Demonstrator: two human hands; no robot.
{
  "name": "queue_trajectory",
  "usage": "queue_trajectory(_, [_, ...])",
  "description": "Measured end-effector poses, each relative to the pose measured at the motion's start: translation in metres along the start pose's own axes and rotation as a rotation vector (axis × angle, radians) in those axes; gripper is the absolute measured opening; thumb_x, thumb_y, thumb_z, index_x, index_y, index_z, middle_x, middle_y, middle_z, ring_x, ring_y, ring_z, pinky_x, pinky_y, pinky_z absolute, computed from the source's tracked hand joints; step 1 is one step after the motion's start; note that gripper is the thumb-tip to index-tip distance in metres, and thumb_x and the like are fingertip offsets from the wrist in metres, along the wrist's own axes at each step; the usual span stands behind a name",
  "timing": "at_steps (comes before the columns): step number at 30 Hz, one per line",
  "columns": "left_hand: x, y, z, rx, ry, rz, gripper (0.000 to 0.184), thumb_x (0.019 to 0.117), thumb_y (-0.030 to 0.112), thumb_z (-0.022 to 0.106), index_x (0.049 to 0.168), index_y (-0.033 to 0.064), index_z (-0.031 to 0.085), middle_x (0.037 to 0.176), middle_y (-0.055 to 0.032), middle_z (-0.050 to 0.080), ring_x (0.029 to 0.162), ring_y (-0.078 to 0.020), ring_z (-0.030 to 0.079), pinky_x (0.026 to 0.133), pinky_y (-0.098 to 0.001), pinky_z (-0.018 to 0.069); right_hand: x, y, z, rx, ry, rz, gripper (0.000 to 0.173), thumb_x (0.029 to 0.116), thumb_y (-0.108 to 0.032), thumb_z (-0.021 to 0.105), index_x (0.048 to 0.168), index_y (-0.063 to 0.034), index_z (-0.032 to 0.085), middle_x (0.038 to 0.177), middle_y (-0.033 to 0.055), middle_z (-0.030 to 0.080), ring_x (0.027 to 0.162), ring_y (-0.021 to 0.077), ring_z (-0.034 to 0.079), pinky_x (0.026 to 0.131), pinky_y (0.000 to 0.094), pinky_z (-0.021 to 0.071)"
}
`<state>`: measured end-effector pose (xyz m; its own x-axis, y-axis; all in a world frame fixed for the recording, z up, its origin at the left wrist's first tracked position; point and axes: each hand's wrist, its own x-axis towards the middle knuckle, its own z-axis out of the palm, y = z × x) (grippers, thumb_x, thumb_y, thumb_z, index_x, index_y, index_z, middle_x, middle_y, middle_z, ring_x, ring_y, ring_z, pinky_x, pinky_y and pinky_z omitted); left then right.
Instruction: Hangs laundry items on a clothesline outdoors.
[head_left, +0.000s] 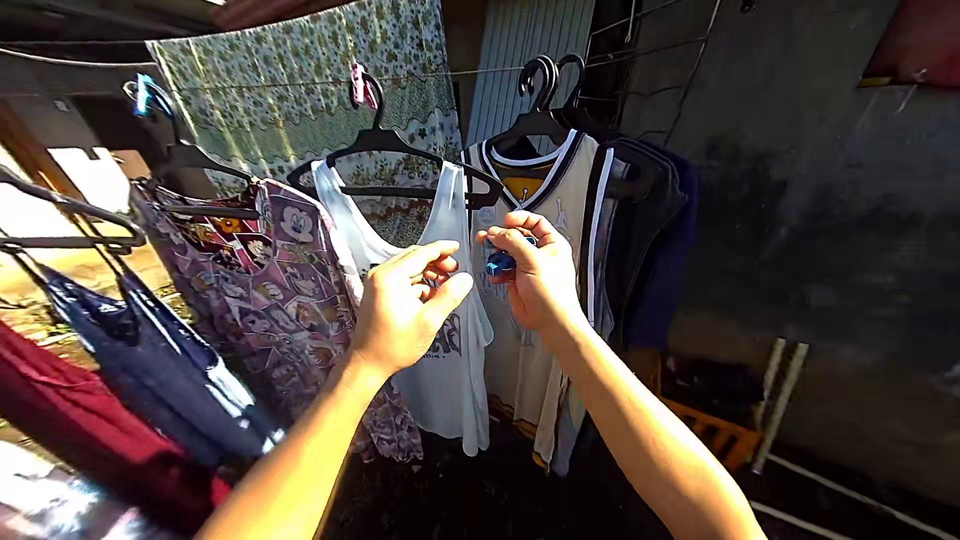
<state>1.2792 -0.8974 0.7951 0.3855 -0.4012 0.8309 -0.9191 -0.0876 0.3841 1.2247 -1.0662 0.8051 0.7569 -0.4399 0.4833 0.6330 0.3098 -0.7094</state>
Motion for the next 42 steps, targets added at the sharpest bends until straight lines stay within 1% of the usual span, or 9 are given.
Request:
queue_trajectory(3, [0.011,0.008,0.008,0.143,-0.082,0.039,0.018,0.093,0.022,0.068,0.105,0.0111,0.076,0.101,0.0038,0.072,0.079,-0.0005,0.067,0.066,-0.0176,0.0576,0.01,-0.057,-0.051,-0.217,-0.084,-0.248,0.013,0.0993,0.0,0.061,0.111,-0.0051,0.062,0.104,0.0121,0.076,0.068,0.0124,0.071,0.046,0.0198,0.0523])
queue_trajectory(7, [0.049,0.025,0.029,0.245,-0.112,0.105,0.014,0.094,0.022,0.067,0.099,0.014,0.077,0.096,0.005,0.073,0.078,0.0009,0.067,0.066,-0.0173,0.0576,0.061,-0.152,-0.119,-0.997,0.085,-0.627,0.021,0.0978,-0.023,0.069,0.115,-0.0122,0.067,0.086,-0.0041,0.071,0.064,0.0035,0.065,0.055,0.0225,0.0558])
queue_trajectory(11, [0.124,0.038,0.068,0.294,-0.047,-0.034,0.015,0.0953,0.027,0.067,0.099,0.0172,0.078,0.086,0.0058,0.073,0.071,-0.0016,0.068,0.067,-0.0253,0.0586,0.147,-0.194,-0.135,-1.487,-0.014,-0.269,0.057,0.0861,-0.062,0.073,0.109,-0.0097,0.076,0.101,0.0167,0.07,0.091,0.0323,0.066,0.081,0.0617,0.0496])
queue_trajectory(14, [0.185,0.035,0.1,0.298,0.035,-0.171,0.021,0.0975,0.026,0.065,0.11,0.012,0.074,0.097,-0.0018,0.075,0.078,-0.0098,0.072,0.072,-0.0345,0.062,0.184,-0.185,-0.132,-1.588,-0.209,-0.057,0.066,0.0847,-0.068,0.07,0.099,-0.0038,0.073,0.089,0.0141,0.065,0.078,0.0267,0.059,0.071,0.0549,0.0482])
queue_trajectory(21, [0.251,0.004,0.151,0.319,0.155,-0.435,0.071,0.091,0.047,0.072,0.143,0.0038,0.051,0.129,-0.0216,0.063,0.118,-0.0341,0.063,0.101,-0.0572,0.0494,0.215,-0.178,-0.154,-1.316,-0.49,0.238,0.056,0.0924,-0.063,0.063,0.098,-0.0078,0.069,0.077,0.0041,0.066,0.061,0.0122,0.061,0.056,0.0319,0.0532])
queue_trajectory(28, [0.261,-0.002,0.144,0.266,0.163,-0.485,0.055,0.0865,0.035,0.075,0.131,0.0057,0.061,0.115,-0.0163,0.067,0.104,-0.0282,0.067,0.089,-0.0531,0.0554,0.231,-0.158,-0.188,-0.795,-0.648,0.27,0.021,0.0968,-0.027,0.057,0.088,-0.0117,0.067,0.075,0.0022,0.069,0.065,0.0115,0.067,0.057,0.0314,0.057])
queue_trajectory(33, [0.262,-0.012,0.153,0.115,0.19,-0.479,0.046,0.0908,0.024,0.071,0.129,0.0037,0.056,0.111,-0.0136,0.063,0.097,-0.0224,0.067,0.083,-0.0442,0.0597,0.238,-0.161,-0.172,-0.983,-0.636,0.297,0.045,0.0978,-0.055,0.06,0.097,-0.0122,0.074,0.072,0.0009,0.067,0.052,0.0076,0.055,0.045,0.0238,0.044])
queue_trajectory(38, [0.27,-0.023,0.151,0.058,0.23,-0.447,0.047,0.0864,0.022,0.075,0.126,0.0052,0.058,0.11,-0.0119,0.064,0.098,-0.0209,0.066,0.085,-0.0447,0.0579,0.231,-0.157,-0.143,-0.94,-0.714,0.391,0.022,0.0946,-0.024,0.061,0.077,-0.0112,0.061,0.061,0.0019,0.059,0.045,0.0072,0.05,0.039,0.0222,0.0387])
queue_trajectory(42, [0.269,-0.028,0.152,0.097,0.234,-0.389,0.046,0.0844,0.022,0.076,0.124,0.0044,0.061,0.106,-0.0107,0.068,0.098,-0.0209,0.067,0.085,-0.0455,0.0556,0.238,-0.15,-0.138,-0.889,-0.627,0.383,0.033,0.1003,-0.041,0.06,0.09,-0.0114,0.071,0.06,-0.0012,0.056,0.042,0.0053,0.042,0.036,0.0204,0.0327])
